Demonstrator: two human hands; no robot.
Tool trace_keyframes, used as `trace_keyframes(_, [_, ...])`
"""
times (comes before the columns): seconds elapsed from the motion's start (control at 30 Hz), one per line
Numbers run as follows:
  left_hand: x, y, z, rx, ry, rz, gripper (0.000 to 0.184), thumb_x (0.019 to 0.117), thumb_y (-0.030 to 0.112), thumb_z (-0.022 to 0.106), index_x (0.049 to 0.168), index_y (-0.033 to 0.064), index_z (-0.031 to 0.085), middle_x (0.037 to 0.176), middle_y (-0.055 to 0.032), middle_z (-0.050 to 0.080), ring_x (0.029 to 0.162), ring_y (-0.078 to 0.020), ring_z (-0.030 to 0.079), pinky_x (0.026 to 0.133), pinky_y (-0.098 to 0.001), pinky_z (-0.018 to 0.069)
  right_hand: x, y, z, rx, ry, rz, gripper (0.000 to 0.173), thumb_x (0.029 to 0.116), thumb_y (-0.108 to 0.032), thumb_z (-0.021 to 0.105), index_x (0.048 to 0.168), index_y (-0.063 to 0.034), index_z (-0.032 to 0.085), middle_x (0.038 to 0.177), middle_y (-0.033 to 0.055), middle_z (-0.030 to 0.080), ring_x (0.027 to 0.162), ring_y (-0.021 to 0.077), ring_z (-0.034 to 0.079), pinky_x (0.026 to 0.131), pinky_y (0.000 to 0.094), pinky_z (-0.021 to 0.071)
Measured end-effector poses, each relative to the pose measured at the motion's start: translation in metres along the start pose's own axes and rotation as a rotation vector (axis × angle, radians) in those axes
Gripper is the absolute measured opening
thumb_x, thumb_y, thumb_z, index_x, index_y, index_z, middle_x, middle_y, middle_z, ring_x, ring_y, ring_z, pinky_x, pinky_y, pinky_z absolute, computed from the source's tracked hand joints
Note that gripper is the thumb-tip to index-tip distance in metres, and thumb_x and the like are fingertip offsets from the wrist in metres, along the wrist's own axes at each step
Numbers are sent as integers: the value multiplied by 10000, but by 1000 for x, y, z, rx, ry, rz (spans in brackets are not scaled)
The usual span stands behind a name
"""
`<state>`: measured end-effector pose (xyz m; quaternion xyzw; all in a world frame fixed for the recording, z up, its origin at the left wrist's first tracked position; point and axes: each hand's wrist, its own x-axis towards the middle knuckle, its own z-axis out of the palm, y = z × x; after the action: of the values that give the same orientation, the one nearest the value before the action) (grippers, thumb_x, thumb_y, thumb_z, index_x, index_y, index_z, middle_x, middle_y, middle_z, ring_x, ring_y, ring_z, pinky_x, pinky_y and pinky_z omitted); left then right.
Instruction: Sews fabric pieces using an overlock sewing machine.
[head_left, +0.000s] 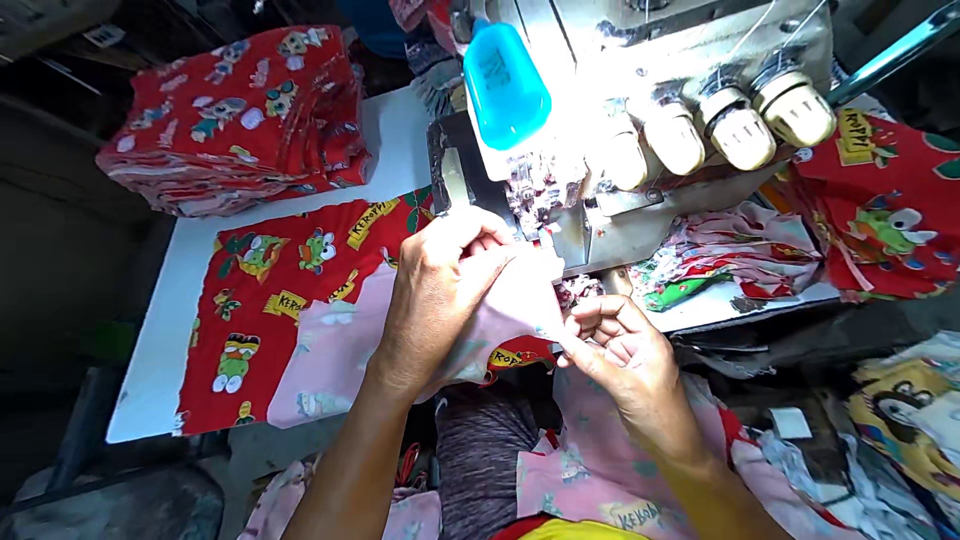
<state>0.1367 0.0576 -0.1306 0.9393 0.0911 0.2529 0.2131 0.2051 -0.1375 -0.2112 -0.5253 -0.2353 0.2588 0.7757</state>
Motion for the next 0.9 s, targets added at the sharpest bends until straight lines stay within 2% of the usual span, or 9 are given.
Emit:
trace_keyframes(0.17, [-8,1,2,53,11,27,155,958,134,670,1032,87,799,990,-54,665,945,-112,603,831,-238,454,-2,-1,-1,-34,0,-30,242,905,24,679,1133,15,599,948,56,689,779,103,694,692,225,612])
trace_keyframes(0.27, [-3,5,9,37,69,31,134,968,91,648,1056,51,741,961,-66,684,879,-102,631,789,-229,489,-2,-1,1,-50,22,-88,217,912,14,673,1117,-14,605,946,43,682,780,92,678,697,218,601])
trace_keyframes(0.37, [4,6,15,6,85,-11,86,954,75,642,1036,55,633,849,-32,591,724,-59,541,646,-174,432,3,-4,4,-88,42,-140,200,921,6,671,1111,-33,624,950,41,691,774,89,680,711,216,602])
trace_keyframes(0.43, [10,-2,16,-28,81,-8,68,954,95,652,1005,54,636,842,-32,586,724,-53,525,652,-172,413,7,-7,7,-184,53,-170,171,914,-16,670,1083,-40,668,938,26,703,773,75,682,712,206,596])
trace_keyframes(0.53, [30,-26,17,-58,77,36,95,953,106,639,1004,33,671,886,-50,633,791,-58,559,731,-175,433,17,-10,12,-398,70,-291,188,907,-37,674,1080,-45,746,991,13,687,795,35,656,709,171,580])
trace_keyframes(0.6, [40,-35,16,17,112,64,132,945,107,665,1034,14,697,996,-111,691,921,-149,638,853,-252,488,26,-12,15,-567,82,-372,191,930,-64,674,1098,-68,765,1009,11,658,794,11,618,683,141,542])
trace_keyframes(0.67, [36,-27,14,71,175,66,141,953,103,676,1046,8,723,1065,-148,713,1034,-247,655,950,-360,477,30,-14,15,-741,85,-436,208,957,-81,654,1128,-91,772,1040,27,640,819,40,607,688,184,522])
trace_keyframes(0.77, [-3,12,12,46,163,24,108,970,132,679,1036,58,721,1038,-89,688,972,-173,654,867,-331,516,24,-15,12,-939,94,-519,260,955,-50,632,1175,-91,764,1054,92,613,804,137,600,647,275,512])
trace_keyframes(0.9, [-24,14,22,25,169,-25,111,956,188,708,967,95,766,902,-46,699,872,-134,628,800,-308,454,19,-18,7,-1149,83,-561,358,965,-40,620,1274,-180,735,1020,114,589,742,196,589,562,322,466])
